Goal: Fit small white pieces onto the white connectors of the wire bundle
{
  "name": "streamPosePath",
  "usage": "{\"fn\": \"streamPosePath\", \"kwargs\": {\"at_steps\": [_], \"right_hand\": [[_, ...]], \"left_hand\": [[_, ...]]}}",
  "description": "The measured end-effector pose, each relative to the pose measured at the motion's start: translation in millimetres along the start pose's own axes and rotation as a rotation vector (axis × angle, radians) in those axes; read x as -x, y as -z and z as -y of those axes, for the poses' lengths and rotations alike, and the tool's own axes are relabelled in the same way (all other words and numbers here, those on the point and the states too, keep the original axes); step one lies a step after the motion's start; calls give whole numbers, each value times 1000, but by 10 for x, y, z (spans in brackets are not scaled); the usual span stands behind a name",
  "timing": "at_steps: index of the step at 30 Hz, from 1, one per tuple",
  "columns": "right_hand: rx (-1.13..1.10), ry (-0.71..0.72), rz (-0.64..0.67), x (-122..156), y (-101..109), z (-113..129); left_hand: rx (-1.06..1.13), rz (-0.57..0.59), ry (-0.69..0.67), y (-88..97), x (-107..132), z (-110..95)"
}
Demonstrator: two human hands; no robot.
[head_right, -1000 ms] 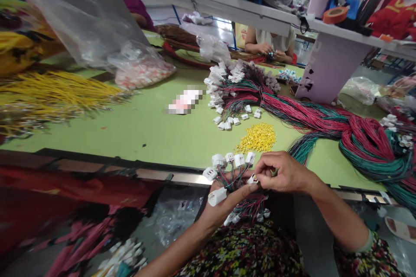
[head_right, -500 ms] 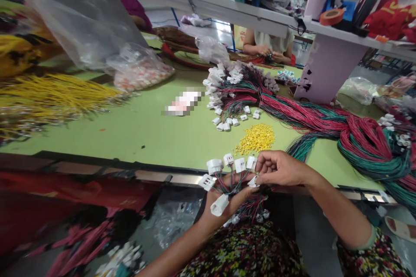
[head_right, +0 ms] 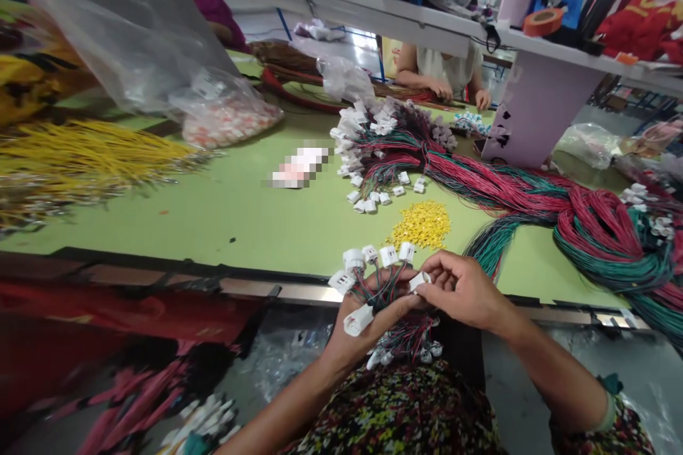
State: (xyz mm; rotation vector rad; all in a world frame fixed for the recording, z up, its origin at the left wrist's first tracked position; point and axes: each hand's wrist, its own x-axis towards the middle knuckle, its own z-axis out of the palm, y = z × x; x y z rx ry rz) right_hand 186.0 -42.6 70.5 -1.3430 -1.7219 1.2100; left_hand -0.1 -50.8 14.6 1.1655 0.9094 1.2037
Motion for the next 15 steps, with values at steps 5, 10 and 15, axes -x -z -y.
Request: {"fn": "streamPosePath", "kwargs": {"at_steps": [5, 10, 15], "right_hand": [[156, 15, 10, 287, 192, 35], [366, -143, 180, 687, 253, -231], [345, -274, 99, 942, -57, -780]], "left_hand": [[314, -86, 190, 13, -34, -20], [448, -236, 137, -21, -124, -55], [441, -182, 132, -24, -199, -110]]}}
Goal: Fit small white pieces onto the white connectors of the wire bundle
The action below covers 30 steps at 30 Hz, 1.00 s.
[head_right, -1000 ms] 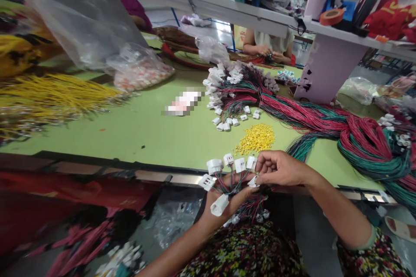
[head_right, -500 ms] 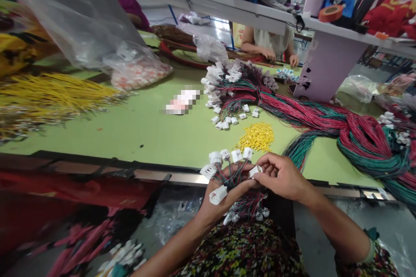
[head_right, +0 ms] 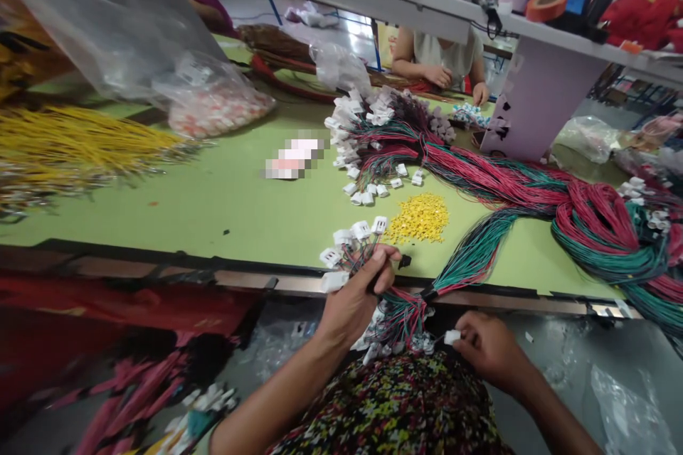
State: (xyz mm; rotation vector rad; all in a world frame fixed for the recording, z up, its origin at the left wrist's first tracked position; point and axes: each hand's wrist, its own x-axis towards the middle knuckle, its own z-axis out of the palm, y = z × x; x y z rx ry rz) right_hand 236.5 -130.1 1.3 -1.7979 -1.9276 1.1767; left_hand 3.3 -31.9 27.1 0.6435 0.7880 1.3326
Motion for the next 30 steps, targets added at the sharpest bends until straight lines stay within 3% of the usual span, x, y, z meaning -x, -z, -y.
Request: {"fn": "streamPosePath", "kwargs": {"at_steps": [2, 4, 7, 11, 17, 22, 30], "right_hand": [[-70, 14, -85, -33, -224, -68], [-181, 60, -89, -110, -430, -35], [-443, 157, 6, -294, -686, 143], [-750, 98, -38, -509, -864, 366], [-997, 49, 87, -598, -657, 572], [-1256, 21, 146, -665, -401, 888], [-1683, 144, 122, -1001, -358, 1267]], "left_hand": [[-34, 44, 8, -17, -4, -20], [-67, 82, 16, -40, 4, -37], [-101, 122, 29, -87, 36, -64], [-119, 175, 70, -181, 89, -138], [-145, 278, 116, -419, 75, -417], [-174, 334, 90, -693, -128, -733], [-297, 398, 5, -1063, -394, -1129]]}}
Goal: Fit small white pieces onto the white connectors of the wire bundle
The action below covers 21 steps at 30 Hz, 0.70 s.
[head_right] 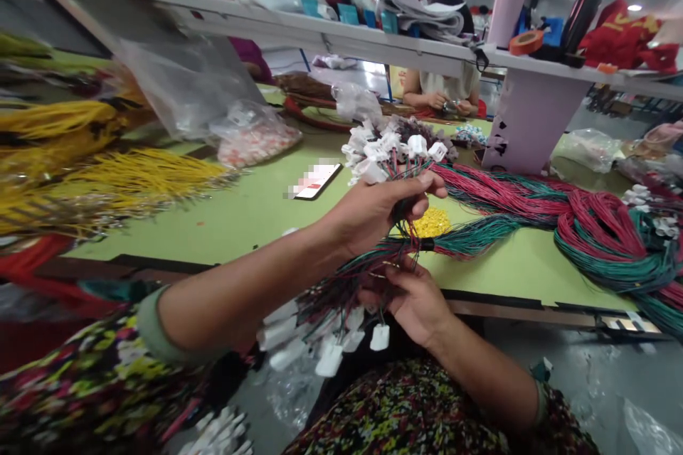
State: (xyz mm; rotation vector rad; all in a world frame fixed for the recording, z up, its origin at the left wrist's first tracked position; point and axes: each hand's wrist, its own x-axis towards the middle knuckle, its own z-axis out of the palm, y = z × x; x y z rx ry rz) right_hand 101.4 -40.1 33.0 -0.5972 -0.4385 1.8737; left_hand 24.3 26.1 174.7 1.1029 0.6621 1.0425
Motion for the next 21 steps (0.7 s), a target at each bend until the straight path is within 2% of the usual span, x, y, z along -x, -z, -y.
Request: {"fn": "streamPosePath", "kwargs": {"at_steps": [5, 8, 10, 13, 16, 21], "right_hand": [[-82, 118, 22, -320, -108, -72], [-49, 128, -13, -439, -88, -148], [-18, 103, -54, -442, -46, -198], [48, 62, -91, -311, 2, -206], [184, 44, -91, -79, 10, -110], [419, -74, -70, 244, 127, 23]], "left_hand": [[-150, 78, 12, -78, -45, -142], [-141, 89, 4, -1, -44, -47], [-63, 40, 12, 135, -40, 95], [141, -102, 37, 402, -13, 329], [286, -145, 46, 608, 62, 489], [349, -118, 55, 692, 209, 635]]}}
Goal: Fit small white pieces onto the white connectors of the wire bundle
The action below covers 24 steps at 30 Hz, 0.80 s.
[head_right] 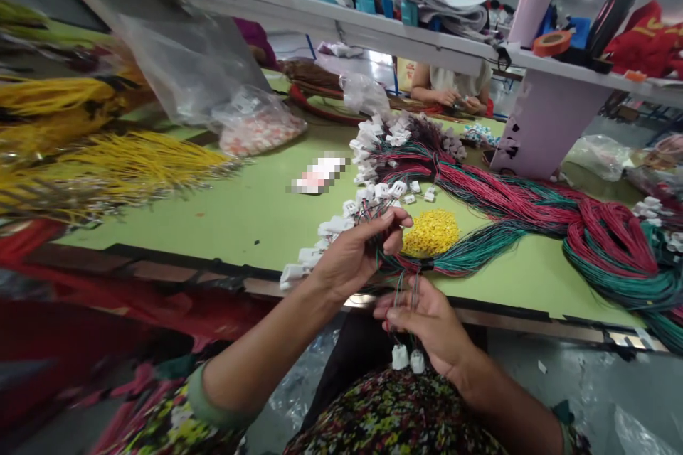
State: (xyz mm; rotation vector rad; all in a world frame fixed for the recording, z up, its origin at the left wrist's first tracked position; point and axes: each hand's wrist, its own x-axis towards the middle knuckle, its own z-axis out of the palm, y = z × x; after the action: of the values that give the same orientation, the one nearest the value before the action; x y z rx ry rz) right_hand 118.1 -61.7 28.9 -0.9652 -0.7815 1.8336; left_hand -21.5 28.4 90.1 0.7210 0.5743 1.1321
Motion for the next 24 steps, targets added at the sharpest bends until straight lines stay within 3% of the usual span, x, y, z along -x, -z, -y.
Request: {"fn": "streamPosePath", "kwargs": {"at_steps": [3, 8, 10, 12, 15, 19, 24], "right_hand": [[163, 15, 12, 149, 166, -85], [807, 251, -99, 437, 454, -143], [934, 353, -176, 490, 520, -110], [870, 421, -300, 471, 534, -57], [597, 444, -422, 334, 471, 57], [340, 429, -323, 90, 333, 261], [299, 382, -218, -83, 258, 394]], "left_hand": [[-23, 10, 24, 33, 75, 78], [-193, 115, -25, 62, 315, 219], [-293, 166, -37, 67, 425, 302], [-400, 186, -26, 79, 505, 399], [-555, 129, -86, 107, 554, 533], [-632, 84, -136, 99, 542, 579], [-576, 37, -108, 49, 539, 528]]}}
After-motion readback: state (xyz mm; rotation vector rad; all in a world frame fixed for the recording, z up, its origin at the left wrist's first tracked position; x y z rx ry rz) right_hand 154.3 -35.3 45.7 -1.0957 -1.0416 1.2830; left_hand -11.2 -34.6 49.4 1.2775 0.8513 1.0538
